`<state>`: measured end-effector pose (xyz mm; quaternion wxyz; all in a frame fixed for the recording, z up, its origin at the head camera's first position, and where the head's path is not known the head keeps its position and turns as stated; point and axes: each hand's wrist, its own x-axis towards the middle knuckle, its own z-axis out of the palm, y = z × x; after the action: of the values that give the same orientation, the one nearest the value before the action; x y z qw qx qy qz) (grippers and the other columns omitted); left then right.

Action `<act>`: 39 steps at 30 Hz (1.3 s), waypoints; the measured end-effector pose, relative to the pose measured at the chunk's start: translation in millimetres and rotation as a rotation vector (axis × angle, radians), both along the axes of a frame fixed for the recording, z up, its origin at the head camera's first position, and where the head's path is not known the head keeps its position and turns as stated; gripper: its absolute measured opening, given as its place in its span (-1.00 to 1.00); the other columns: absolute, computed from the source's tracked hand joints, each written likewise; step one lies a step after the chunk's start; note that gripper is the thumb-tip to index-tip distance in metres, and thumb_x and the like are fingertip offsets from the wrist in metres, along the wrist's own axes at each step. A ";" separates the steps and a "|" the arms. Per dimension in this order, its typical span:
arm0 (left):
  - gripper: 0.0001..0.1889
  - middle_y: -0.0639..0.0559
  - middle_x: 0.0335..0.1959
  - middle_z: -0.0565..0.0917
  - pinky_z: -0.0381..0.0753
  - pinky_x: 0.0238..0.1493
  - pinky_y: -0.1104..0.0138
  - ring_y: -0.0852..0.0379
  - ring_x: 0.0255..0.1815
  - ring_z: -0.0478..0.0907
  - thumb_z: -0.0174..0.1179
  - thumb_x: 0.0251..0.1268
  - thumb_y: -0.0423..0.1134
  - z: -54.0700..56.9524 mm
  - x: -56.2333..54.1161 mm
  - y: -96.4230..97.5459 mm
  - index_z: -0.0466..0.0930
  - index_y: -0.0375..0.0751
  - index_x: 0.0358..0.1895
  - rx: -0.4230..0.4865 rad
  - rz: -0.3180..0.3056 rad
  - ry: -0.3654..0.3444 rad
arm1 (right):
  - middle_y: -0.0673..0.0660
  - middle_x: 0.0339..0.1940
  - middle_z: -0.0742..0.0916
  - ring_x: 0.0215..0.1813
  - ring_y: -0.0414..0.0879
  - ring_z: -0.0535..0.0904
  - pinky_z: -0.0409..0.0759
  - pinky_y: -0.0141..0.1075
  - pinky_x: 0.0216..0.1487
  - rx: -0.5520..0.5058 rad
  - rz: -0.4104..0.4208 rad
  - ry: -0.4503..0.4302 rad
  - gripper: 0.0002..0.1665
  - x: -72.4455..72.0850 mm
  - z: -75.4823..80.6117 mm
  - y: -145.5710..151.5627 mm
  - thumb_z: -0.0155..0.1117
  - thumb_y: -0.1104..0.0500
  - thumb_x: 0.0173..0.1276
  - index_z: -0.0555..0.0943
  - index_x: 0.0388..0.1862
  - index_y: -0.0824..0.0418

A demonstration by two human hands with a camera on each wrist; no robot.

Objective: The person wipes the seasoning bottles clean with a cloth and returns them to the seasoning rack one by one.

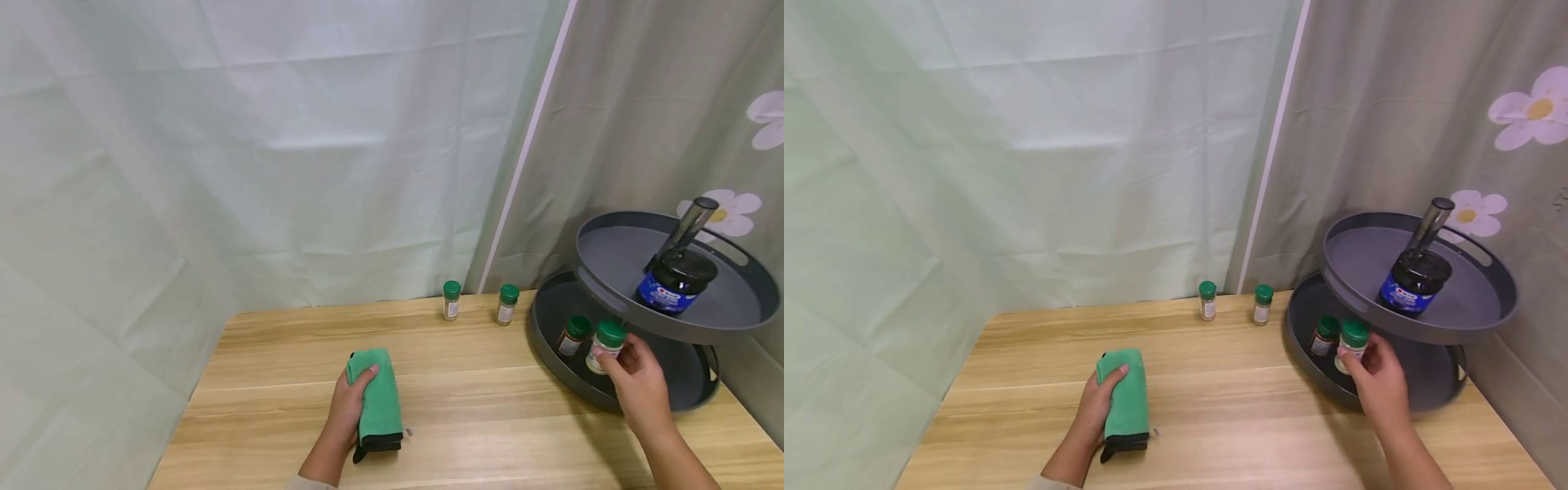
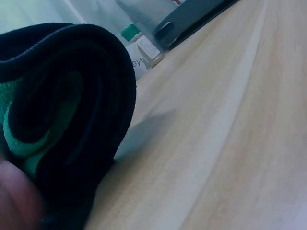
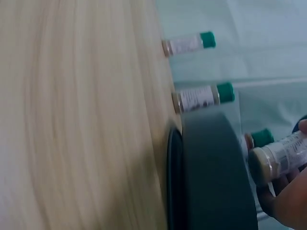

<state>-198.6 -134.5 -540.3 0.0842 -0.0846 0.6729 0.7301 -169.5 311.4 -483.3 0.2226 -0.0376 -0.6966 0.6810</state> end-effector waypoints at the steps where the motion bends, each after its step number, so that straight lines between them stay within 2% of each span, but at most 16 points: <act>1: -0.24 -0.11 0.05 0.55 0.65 -0.02 0.23 0.07 -0.04 0.60 0.19 0.40 0.19 -0.2 0.0 -0.3 0.17 -0.22 0.44 -0.003 -0.004 -0.003 | -0.31 -0.14 0.69 -0.05 -0.53 0.59 0.50 -0.72 -0.07 0.043 -0.017 -0.030 -0.55 -0.9 -0.5 3.5 0.27 0.43 0.38 0.49 0.07 -0.05; 3: -0.22 -0.13 0.08 0.55 0.65 -0.01 0.24 0.08 -0.03 0.61 0.19 0.39 0.20 -0.4 0.5 0.0 0.16 -0.22 0.46 -0.016 -0.006 -0.006 | -0.40 -0.18 0.66 -0.07 -0.59 0.56 0.48 -0.74 -0.10 0.144 -0.060 -0.090 -0.57 -2.2 -1.7 9.9 0.30 0.37 0.38 0.48 0.05 -0.09; 6: -0.20 -0.15 0.11 0.55 0.65 0.00 0.24 0.08 -0.02 0.61 0.19 0.39 0.21 0.2 1.4 1.2 0.15 -0.21 0.47 -0.031 -0.013 -0.006 | -0.52 -0.23 0.59 -0.11 -0.68 0.49 0.45 -0.77 -0.13 0.299 -0.130 -0.162 -0.64 -2.2 -3.6 17.7 0.34 0.27 0.39 0.48 0.06 -0.06; 8: -0.20 -0.16 0.12 0.54 0.64 0.02 0.24 0.07 -0.01 0.60 0.19 0.39 0.21 0.4 1.7 2.0 0.15 -0.21 0.48 -0.032 -0.020 0.000 | -0.59 -0.25 0.52 -0.14 -0.73 0.42 0.40 -0.78 -0.16 0.393 -0.168 -0.202 -0.65 -1.0 -4.5 22.5 0.35 0.18 0.40 0.49 0.10 0.08; 10: -0.20 -0.15 0.12 0.54 0.64 0.02 0.24 0.07 -0.01 0.60 0.19 0.39 0.21 0.6 1.8 2.8 0.15 -0.20 0.48 -0.036 -0.025 0.005 | -0.58 -0.25 0.48 -0.16 -0.76 0.34 0.35 -0.78 -0.19 0.468 -0.192 -0.241 -0.55 0.2 -5.5 26.8 0.36 0.10 0.39 0.48 0.16 0.22; 12: -0.21 -0.15 0.11 0.54 0.63 0.01 0.25 0.07 -0.01 0.60 0.20 0.39 0.20 0.7 2.0 3.3 0.16 -0.19 0.48 -0.041 -0.026 0.009 | -0.36 -0.17 0.62 -0.18 -0.77 0.27 0.31 -0.77 -0.23 0.531 -0.194 -0.274 -0.43 1.1 -6.2 30.2 0.36 0.04 0.40 0.45 0.21 0.34; 14: -0.22 -0.14 0.11 0.54 0.63 0.00 0.26 0.07 -0.02 0.60 0.19 0.40 0.20 0.7 2.3 3.7 0.16 -0.18 0.48 -0.050 -0.025 0.013 | -0.03 -0.07 0.71 -0.20 -0.78 0.23 0.30 -0.73 -0.26 0.588 -0.186 -0.304 -0.35 1.1 -6.6 33.0 0.34 -0.01 0.41 0.42 0.26 0.40; 16: -0.23 -0.14 0.10 0.54 0.63 0.00 0.26 0.07 -0.02 0.60 0.19 0.41 0.19 1.0 2.9 3.8 0.17 -0.18 0.47 -0.057 -0.023 0.020 | 0.34 0.03 0.69 -0.23 -0.78 0.22 0.32 -0.68 -0.29 0.633 -0.171 -0.326 -0.32 0.5 -7.1 35.7 0.32 -0.03 0.41 0.41 0.27 0.43; 17: -0.24 -0.15 0.10 0.54 0.63 0.00 0.25 0.07 -0.02 0.60 0.19 0.41 0.18 1.0 2.9 3.9 0.18 -0.18 0.47 -0.057 -0.021 0.022 | 0.47 0.07 0.66 -0.25 -0.77 0.21 0.33 -0.64 -0.30 0.654 -0.160 -0.338 -0.31 0.2 -7.2 37.0 0.31 -0.04 0.42 0.41 0.27 0.43; 23: -0.26 -0.16 0.09 0.55 0.62 0.00 0.26 0.06 -0.03 0.59 0.19 0.41 0.18 0.8 3.2 4.1 0.22 -0.20 0.44 -0.077 -0.013 0.029 | 0.53 0.05 0.68 -0.31 -0.75 0.24 0.37 -0.55 -0.36 0.731 -0.114 -0.392 -0.26 -2.4 -5.2 40.3 0.31 -0.09 0.41 0.39 0.29 0.43; 26: -0.25 -0.16 0.10 0.55 0.62 0.00 0.26 0.07 -0.03 0.59 0.19 0.41 0.19 0.7 3.6 3.8 0.20 -0.20 0.45 -0.084 -0.013 0.025 | 0.54 0.04 0.69 -0.29 -0.57 0.39 0.39 -0.51 -0.36 0.764 -0.106 -0.401 -0.26 -3.4 -3.4 39.7 0.32 -0.07 0.40 0.38 0.28 0.45; 29: -0.25 -0.16 0.10 0.55 0.63 0.00 0.26 0.07 -0.03 0.60 0.18 0.41 0.18 1.2 4.0 3.7 0.19 -0.21 0.46 -0.083 -0.015 0.023 | 0.54 0.01 0.69 -0.24 -0.16 0.62 0.44 -0.40 -0.32 0.798 -0.089 -0.411 -0.25 -3.6 -1.9 38.9 0.31 -0.06 0.40 0.36 0.28 0.48; 32: -0.25 -0.16 0.08 0.55 0.63 -0.01 0.25 0.07 -0.04 0.60 0.19 0.41 0.18 1.3 4.0 3.8 0.21 -0.20 0.45 -0.079 -0.012 0.023 | 0.55 0.01 0.68 -0.11 0.23 0.66 0.48 -0.26 -0.27 0.817 -0.067 -0.421 -0.21 -3.0 -1.1 37.9 0.28 -0.08 0.41 0.33 0.30 0.51; 35: -0.26 -0.16 0.07 0.56 0.63 -0.02 0.25 0.06 -0.04 0.60 0.18 0.42 0.18 1.0 4.1 3.8 0.21 -0.22 0.44 -0.085 -0.010 0.032 | 0.55 0.00 0.68 -0.05 0.32 0.64 0.49 -0.18 -0.25 0.832 -0.058 -0.418 -0.20 -2.1 -1.4 37.5 0.29 -0.09 0.41 0.33 0.30 0.52; 39: -0.27 -0.16 0.07 0.56 0.63 -0.02 0.25 0.07 -0.04 0.60 0.18 0.42 0.18 0.7 4.7 4.0 0.22 -0.22 0.44 -0.085 -0.006 0.037 | 0.51 -0.04 0.70 -0.10 0.25 0.66 0.49 -0.17 -0.25 0.854 -0.063 -0.398 -0.22 -1.1 -2.0 37.1 0.33 -0.07 0.38 0.36 0.27 0.50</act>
<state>-193.9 -130.6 -539.6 0.0703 -0.0725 0.7050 0.7020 -170.5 348.4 -485.4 0.1011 -0.0936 -0.9421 0.3059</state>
